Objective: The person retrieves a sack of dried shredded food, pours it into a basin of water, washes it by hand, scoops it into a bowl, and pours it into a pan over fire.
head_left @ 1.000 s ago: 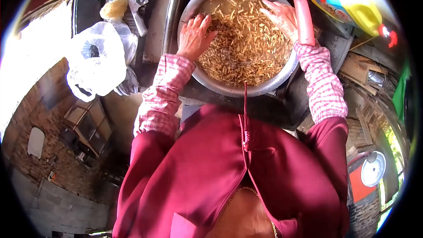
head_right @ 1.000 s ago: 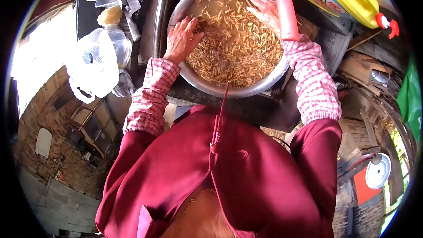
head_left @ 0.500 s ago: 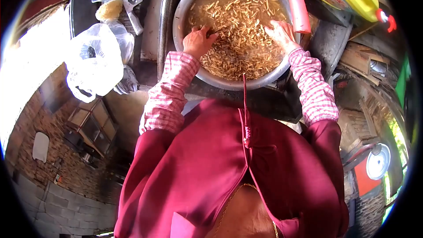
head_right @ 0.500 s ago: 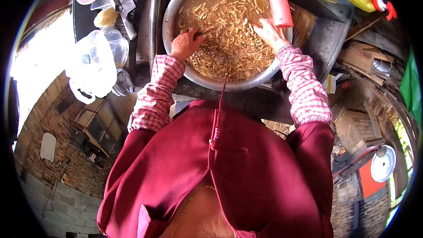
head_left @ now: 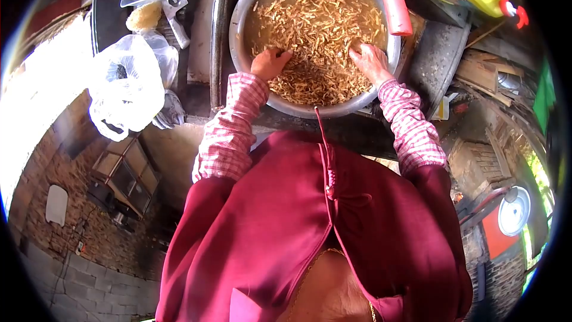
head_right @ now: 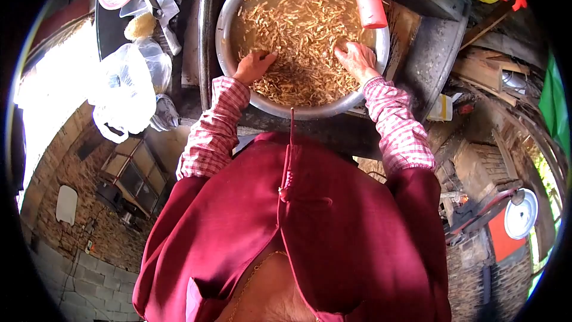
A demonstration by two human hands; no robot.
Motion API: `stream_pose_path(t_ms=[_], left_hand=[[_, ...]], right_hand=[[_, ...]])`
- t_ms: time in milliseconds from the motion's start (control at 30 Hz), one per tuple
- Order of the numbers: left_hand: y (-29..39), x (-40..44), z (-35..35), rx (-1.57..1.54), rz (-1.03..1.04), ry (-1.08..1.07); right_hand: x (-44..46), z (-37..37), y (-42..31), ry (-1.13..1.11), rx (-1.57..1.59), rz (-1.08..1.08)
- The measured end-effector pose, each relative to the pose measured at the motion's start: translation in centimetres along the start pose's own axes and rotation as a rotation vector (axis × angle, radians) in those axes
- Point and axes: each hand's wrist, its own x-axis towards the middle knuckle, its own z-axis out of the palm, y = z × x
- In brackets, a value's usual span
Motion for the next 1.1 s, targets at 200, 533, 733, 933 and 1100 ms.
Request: stream_pose_path(t_ms=[200,533,733,933,1100], left_hand=[[-5.0,2.2,4.6,-0.272,0.131,0.019],[-3.7,0.5,5.3,-0.994,-0.217,-0.284],[-1.6,-1.1,4.1,-1.240,-0.392,-0.377],[-1.1,-2.1,4.2,-1.425,-0.437,-0.428],[0.4,-3.0,3.6,-1.600,-0.348,-0.503]], right_hand=[[-2.1,0.0,-1.0,-0.033,0.261,0.091],[-2.5,4.3,1.0,0.048,0.316,0.065],[-2.0,7.7,1.1,0.055,0.726,0.262],[-3.2,6.7,-2.5,0.182,0.845,0.222],[-4.5,4.3,-5.9,0.196,0.740,0.158]])
